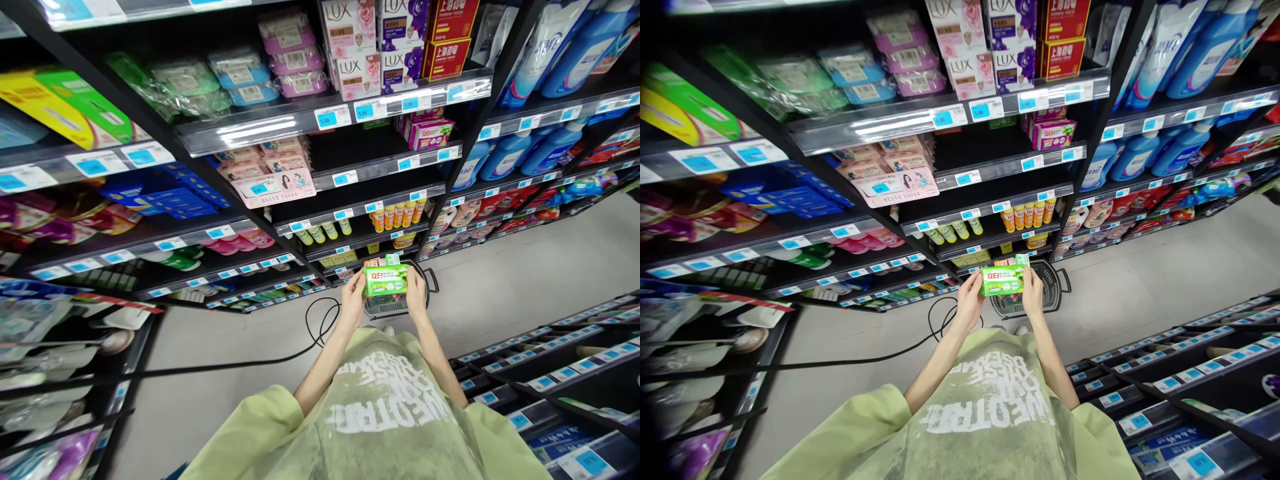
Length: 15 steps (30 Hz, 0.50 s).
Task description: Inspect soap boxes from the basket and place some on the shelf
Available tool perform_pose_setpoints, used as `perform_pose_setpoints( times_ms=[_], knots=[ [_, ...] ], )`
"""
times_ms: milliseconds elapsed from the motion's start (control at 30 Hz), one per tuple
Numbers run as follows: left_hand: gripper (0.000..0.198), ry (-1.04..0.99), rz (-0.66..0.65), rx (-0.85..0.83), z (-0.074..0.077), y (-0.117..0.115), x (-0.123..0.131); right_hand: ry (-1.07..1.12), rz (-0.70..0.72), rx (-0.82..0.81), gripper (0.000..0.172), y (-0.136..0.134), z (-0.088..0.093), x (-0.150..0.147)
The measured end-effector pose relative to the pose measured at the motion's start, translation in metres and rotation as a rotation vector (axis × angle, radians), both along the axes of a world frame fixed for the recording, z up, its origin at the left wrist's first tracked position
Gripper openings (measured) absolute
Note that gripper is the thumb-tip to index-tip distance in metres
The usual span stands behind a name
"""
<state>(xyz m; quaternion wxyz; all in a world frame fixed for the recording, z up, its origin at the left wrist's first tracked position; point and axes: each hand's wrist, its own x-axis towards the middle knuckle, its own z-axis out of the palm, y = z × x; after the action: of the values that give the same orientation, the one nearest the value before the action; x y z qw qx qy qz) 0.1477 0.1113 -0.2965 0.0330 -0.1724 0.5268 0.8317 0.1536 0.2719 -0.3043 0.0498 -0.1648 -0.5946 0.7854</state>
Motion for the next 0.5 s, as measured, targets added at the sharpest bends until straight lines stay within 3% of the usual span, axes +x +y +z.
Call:
perform_pose_setpoints(
  times_ms=[267, 500],
  knots=[
    [0.051, 0.066, 0.019, -0.107, -0.002, -0.002, -0.003, -0.037, -0.016, -0.026, 0.063, -0.007, -0.006, 0.002],
    [0.056, 0.162, 0.033, -0.175, -0.009, -0.004, -0.008, -0.003, -0.022, 0.37, 0.068, 0.004, 0.0, 0.003]
  ],
)
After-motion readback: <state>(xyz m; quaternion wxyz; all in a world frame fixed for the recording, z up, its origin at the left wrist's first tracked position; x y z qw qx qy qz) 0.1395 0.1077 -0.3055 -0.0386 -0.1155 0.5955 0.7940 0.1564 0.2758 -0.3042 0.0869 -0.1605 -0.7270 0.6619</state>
